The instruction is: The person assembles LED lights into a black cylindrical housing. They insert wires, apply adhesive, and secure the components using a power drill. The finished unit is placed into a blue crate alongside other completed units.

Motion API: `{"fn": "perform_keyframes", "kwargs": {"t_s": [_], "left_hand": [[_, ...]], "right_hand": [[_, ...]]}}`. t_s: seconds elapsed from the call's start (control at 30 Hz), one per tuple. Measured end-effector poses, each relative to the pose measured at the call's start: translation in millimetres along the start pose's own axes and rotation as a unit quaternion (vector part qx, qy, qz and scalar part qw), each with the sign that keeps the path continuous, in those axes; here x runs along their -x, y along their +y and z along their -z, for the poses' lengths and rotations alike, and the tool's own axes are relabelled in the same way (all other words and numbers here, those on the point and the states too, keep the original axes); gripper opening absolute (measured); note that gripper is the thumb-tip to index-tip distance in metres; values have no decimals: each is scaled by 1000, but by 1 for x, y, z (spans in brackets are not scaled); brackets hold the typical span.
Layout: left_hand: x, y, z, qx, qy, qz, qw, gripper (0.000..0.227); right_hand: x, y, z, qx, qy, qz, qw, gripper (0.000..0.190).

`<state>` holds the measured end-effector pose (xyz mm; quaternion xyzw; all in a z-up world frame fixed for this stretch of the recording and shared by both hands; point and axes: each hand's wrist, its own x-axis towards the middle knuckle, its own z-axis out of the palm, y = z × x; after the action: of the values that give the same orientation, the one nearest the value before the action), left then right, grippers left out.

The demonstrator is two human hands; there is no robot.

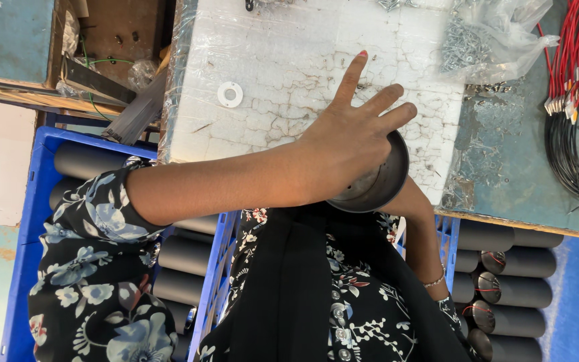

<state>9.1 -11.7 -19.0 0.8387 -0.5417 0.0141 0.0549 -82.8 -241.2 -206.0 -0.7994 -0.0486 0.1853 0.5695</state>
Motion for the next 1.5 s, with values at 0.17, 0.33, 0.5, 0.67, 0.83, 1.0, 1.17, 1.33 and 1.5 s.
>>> {"fn": "perform_keyframes", "kwargs": {"t_s": [0.17, 0.33, 0.5, 0.67, 0.83, 1.0, 1.17, 1.33, 1.5], "left_hand": [[3, -3, -3, 10, 18, 0, 1000, 3], [4, -4, -4, 7, 27, -4, 1000, 4], [4, -4, -6, -3, 26, -6, 1000, 7], [8, -9, -7, 18, 45, -26, 998, 5], [8, -10, -8, 34, 48, -30, 998, 8], [8, -9, -3, 35, 50, -28, 998, 6], [7, -7, 5, 55, 18, -28, 998, 8], [5, -2, 6, 43, 25, -23, 999, 10], [4, -1, 7, 34, -2, -8, 999, 10]], "right_hand": [[0, 0, 0, 2, -2, -8, 1000, 84], [1, 2, 2, 3, 2, -17, 1000, 82], [3, 6, 3, 2, 5, -24, 1000, 80], [2, 4, 1, -5, 1, -21, 1000, 80], [0, -7, -1, -12, -6, -8, 1000, 84], [-1, -16, -2, 0, -14, -9, 1000, 84], [0, -13, -1, 13, -11, -20, 1000, 82], [2, -1, 1, 35, -15, -35, 999, 76], [10, 4, -12, 68, 15, -76, 995, 83]]}}
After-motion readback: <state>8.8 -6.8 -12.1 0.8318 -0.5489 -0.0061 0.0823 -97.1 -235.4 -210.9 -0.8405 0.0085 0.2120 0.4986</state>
